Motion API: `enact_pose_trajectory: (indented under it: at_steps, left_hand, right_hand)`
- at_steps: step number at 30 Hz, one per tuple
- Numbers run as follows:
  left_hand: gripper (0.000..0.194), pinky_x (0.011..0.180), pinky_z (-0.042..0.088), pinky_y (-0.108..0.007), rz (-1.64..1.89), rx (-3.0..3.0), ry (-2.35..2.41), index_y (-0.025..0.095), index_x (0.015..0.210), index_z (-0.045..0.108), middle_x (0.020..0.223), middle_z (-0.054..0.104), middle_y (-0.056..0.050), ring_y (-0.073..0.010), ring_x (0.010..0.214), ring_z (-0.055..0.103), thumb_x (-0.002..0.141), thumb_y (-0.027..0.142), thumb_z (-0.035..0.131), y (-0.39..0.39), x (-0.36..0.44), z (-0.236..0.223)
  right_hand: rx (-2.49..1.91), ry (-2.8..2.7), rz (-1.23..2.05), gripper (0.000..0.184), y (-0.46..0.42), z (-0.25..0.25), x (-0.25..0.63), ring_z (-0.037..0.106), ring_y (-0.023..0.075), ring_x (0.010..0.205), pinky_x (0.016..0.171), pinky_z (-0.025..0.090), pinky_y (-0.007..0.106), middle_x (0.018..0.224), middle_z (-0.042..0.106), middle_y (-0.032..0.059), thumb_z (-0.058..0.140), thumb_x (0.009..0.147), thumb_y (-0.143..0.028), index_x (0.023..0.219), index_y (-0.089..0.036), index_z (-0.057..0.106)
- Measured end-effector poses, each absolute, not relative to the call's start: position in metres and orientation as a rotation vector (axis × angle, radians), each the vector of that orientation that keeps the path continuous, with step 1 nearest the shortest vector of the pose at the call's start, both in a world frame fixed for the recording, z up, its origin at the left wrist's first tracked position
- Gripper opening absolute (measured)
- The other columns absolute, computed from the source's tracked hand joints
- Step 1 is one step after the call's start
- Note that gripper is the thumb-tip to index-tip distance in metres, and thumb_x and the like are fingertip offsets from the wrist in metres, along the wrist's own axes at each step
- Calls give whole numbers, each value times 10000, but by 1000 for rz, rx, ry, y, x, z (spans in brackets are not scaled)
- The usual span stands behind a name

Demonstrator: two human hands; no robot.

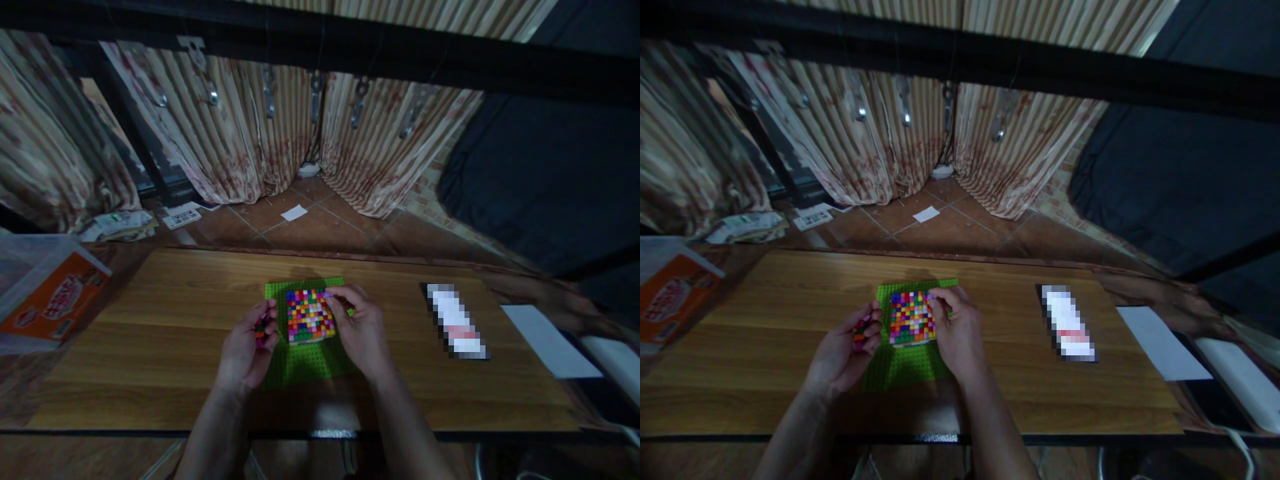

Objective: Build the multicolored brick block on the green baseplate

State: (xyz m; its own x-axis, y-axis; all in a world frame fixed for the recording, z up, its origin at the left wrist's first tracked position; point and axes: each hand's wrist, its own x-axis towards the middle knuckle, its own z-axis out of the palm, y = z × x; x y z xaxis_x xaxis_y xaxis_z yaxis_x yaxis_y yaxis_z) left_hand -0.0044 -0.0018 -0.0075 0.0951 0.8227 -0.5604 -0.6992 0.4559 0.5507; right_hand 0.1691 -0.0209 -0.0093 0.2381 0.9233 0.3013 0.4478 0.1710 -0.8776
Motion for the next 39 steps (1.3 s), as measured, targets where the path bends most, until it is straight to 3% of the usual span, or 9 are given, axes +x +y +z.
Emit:
enact_pose_trajectory:
  at_steps: [20, 30, 39]
  left_hand:
    - [56, 357, 252, -121, 1128, 181, 938, 86, 806, 620, 662, 497, 10, -18, 455, 376, 773, 97, 576, -2, -2, -11]
    - [74, 371, 269, -120, 1144, 189, 946, 80, 833, 626, 678, 508, 10, -17, 468, 389, 774, 110, 593, -2, -1, -13]
    - [65, 369, 256, -118, 1143, 183, 942, 81, 831, 619, 681, 506, 6, -16, 467, 387, 781, 103, 585, -2, -1, -12]
  right_hand:
    - [-1496, -1344, 548, 157, -19, -13, 173, 637, 172, 844, 753, 491, 293, 915, 686, 34, 556, 862, -286, 909, -216, 688]
    - [-1471, -1406, 516, 153, -19, -14, 175, 613, 159, 824, 730, 476, 286, 887, 646, 21, 549, 884, -260, 910, -221, 694]
    - [-1463, -1542, 418, 166, -18, -20, 170, 586, 169, 909, 816, 469, 305, 954, 592, 32, 560, 871, -185, 900, -242, 713]
